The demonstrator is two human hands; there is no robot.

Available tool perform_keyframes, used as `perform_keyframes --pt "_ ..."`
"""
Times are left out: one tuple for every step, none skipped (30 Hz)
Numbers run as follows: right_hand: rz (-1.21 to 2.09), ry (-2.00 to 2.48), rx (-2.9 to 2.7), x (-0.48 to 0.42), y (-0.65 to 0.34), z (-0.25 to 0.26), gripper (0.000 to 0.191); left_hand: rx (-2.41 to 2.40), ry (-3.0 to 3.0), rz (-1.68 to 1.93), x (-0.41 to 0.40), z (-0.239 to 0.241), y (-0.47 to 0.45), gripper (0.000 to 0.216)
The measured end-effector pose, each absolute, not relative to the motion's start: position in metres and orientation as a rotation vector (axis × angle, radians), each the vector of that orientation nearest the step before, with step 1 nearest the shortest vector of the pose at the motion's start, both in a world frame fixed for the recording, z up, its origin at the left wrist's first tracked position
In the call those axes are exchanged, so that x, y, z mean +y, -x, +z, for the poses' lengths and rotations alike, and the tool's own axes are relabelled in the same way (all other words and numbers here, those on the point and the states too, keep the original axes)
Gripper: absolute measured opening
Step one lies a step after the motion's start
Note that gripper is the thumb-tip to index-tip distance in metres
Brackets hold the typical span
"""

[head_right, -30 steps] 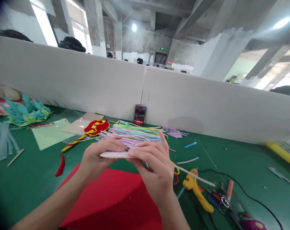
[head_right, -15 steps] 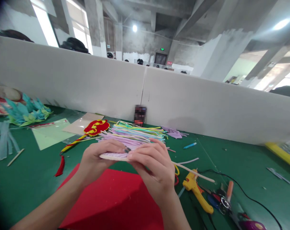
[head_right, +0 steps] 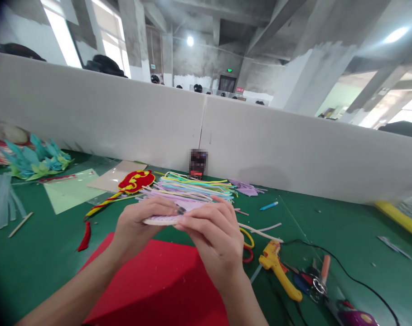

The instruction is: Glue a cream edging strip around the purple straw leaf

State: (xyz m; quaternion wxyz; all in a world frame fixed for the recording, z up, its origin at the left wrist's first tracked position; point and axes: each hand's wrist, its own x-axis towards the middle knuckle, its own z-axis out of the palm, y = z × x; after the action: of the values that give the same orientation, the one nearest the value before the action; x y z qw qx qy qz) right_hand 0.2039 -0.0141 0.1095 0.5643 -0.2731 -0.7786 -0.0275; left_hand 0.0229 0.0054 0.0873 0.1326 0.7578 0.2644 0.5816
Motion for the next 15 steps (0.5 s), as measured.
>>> perform_keyframes --pt "-0.07 0.655 -1.836 -0.014 -0.204 0.109 0.014 0.775 -2.188 1.676 0.005 0.088 -0.023 0.011" --pt "-0.076 0.676 -1.854 -0.013 -0.205 0.107 0.016 0.787 -2.169 1.663 0.004 0.09 -0.023 0.01" --pt "-0.078 0.704 -1.879 -0.012 -0.205 0.106 0.02 0.81 -2.141 1.638 0.002 0.092 -0.023 0.009" --pt "-0.069 0.737 -1.905 -0.01 -0.206 0.104 0.023 0.842 -2.103 1.6 0.001 0.094 -0.022 0.009" --pt "-0.042 0.777 -1.924 -0.009 -0.207 0.102 0.023 0.878 -2.052 1.546 0.0 0.096 -0.021 0.012" --pt "0.008 0.83 -1.921 -0.007 -0.207 0.101 0.019 0.911 -1.99 1.481 0.0 0.098 -0.019 0.021" --pt "0.085 0.904 -1.889 -0.005 -0.207 0.099 0.015 0.926 -1.923 1.421 0.001 0.1 -0.016 0.035" --pt "0.176 0.99 -1.815 -0.003 -0.207 0.098 0.011 0.922 -1.839 1.37 0.003 0.1 -0.013 0.053" --pt "0.279 1.085 -1.701 -0.001 -0.206 0.097 0.01 0.895 -1.759 1.35 0.006 0.1 -0.009 0.069" --pt "0.395 1.16 -1.553 0.001 -0.206 0.096 0.013 0.852 -1.664 1.388 0.01 0.099 -0.006 0.073" --pt "0.518 1.195 -1.375 0.004 -0.206 0.095 0.018 0.81 -1.535 1.438 0.015 0.096 -0.002 0.072" --pt "0.667 1.168 -1.192 0.007 -0.205 0.094 0.021 0.789 -1.404 1.464 0.02 0.093 0.002 0.073" --pt "0.84 1.085 -1.004 0.01 -0.205 0.092 0.024 0.781 -1.268 1.438 0.025 0.088 0.005 0.075" --pt "1.014 0.992 -0.835 0.013 -0.206 0.089 0.029 0.777 -1.152 1.37 0.029 0.083 0.007 0.077" --pt "1.149 0.922 -0.699 0.015 -0.206 0.086 0.033 0.771 -1.057 1.294 0.031 0.077 0.007 0.078"
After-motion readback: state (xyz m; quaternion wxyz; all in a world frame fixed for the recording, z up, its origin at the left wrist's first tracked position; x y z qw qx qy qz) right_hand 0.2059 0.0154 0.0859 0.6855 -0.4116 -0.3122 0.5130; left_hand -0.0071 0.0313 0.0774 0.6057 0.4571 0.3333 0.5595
